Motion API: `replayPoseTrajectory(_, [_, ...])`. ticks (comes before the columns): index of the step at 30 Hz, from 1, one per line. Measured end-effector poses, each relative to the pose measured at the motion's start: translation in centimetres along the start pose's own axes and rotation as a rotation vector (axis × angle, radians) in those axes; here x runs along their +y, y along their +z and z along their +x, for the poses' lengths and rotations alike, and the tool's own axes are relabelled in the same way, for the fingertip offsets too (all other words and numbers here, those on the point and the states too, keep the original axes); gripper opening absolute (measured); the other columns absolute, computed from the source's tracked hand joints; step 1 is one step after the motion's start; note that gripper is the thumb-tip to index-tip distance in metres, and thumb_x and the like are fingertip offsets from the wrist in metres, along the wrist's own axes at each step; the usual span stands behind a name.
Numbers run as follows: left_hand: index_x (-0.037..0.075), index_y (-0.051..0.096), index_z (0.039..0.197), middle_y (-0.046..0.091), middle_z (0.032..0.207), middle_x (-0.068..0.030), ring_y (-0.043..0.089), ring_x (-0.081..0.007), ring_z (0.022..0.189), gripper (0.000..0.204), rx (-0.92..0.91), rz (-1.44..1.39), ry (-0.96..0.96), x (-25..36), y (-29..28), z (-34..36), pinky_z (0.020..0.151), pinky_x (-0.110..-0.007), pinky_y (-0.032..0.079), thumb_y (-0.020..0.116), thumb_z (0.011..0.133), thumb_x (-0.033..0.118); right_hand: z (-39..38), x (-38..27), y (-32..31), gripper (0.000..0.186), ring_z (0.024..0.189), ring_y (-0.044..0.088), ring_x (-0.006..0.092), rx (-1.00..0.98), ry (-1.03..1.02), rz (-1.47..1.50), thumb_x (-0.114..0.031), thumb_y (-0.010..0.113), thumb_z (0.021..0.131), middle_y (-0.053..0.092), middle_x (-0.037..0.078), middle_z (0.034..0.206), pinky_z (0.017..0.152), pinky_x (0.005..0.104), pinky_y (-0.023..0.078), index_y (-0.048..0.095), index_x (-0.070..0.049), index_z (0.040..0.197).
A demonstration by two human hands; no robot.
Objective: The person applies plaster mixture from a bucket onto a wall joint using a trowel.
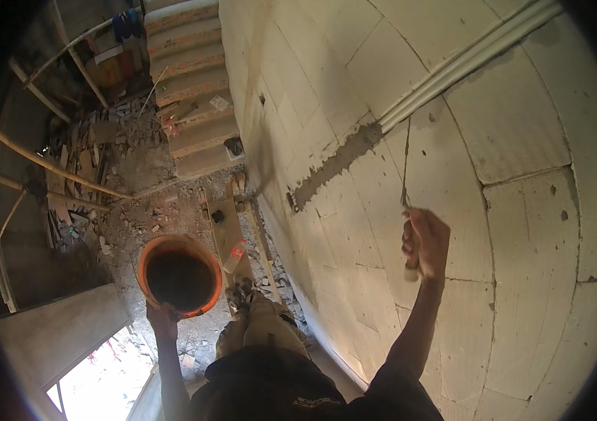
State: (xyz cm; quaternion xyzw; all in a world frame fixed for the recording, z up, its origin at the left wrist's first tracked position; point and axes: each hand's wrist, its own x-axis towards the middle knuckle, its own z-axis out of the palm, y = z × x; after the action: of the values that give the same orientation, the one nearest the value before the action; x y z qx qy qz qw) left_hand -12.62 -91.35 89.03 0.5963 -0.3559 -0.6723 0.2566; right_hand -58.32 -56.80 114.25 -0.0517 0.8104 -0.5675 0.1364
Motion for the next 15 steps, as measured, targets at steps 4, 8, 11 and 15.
replayPoseTrajectory(4, [0.007,0.054,0.134,0.061,0.084,-0.004,0.059,-0.012,0.059,0.057,0.017,-0.13,-0.018,-0.9,-0.3,0.1,0.048,-0.027,0.049,0.056,0.08,-0.012,-1.9,3.5,3.5,0.024,0.064,0.057,0.0092,-0.005,0.1,-0.021,-0.02,0.064,0.099,0.061,0.001,0.077,0.053,0.0278,0.049,0.069,0.001,0.11])
replayPoseTrajectory(8, [0.008,0.054,0.133,0.061,0.082,-0.003,0.059,-0.0123,0.06,0.057,-0.024,-0.136,-0.046,-1.3,-0.1,-0.5,0.049,-0.027,0.05,0.056,0.081,-0.013,1.1,10.3,8.4,0.021,0.071,0.066,0.0167,-0.05,-0.026,-0.426,-0.016,0.064,0.103,0.063,0.01,0.085,0.061,0.039,0.056,0.051,-0.001,0.11])
replayPoseTrajectory(11, [0.008,0.054,0.133,0.06,0.081,-0.0023,0.059,-0.0123,0.06,0.057,-0.033,-0.116,-0.037,-1.5,0.6,-1.2,0.049,-0.027,0.049,0.056,0.08,-0.014,5.4,13.9,11.8,0.024,0.073,0.069,0.0338,0.061,-0.306,-0.661,-0.016,0.062,0.105,0.065,0.019,0.087,0.065,0.0458,0.056,0.046,0.001,0.113])
replayPoseTrajectory(15, [0.008,0.054,0.132,0.062,0.086,-0.0032,0.059,-0.0122,0.061,0.057,-0.021,-0.136,-0.084,-1.8,1.0,-2.1,0.049,-0.026,0.048,0.055,0.08,-0.015,10.6,15.7,15.0,0.025,0.082,0.071,0.0447,0.157,-0.386,-0.728,-0.015,0.062,0.105,0.069,0.024,0.092,0.069,0.0501,0.056,0.046,0.002,0.114])
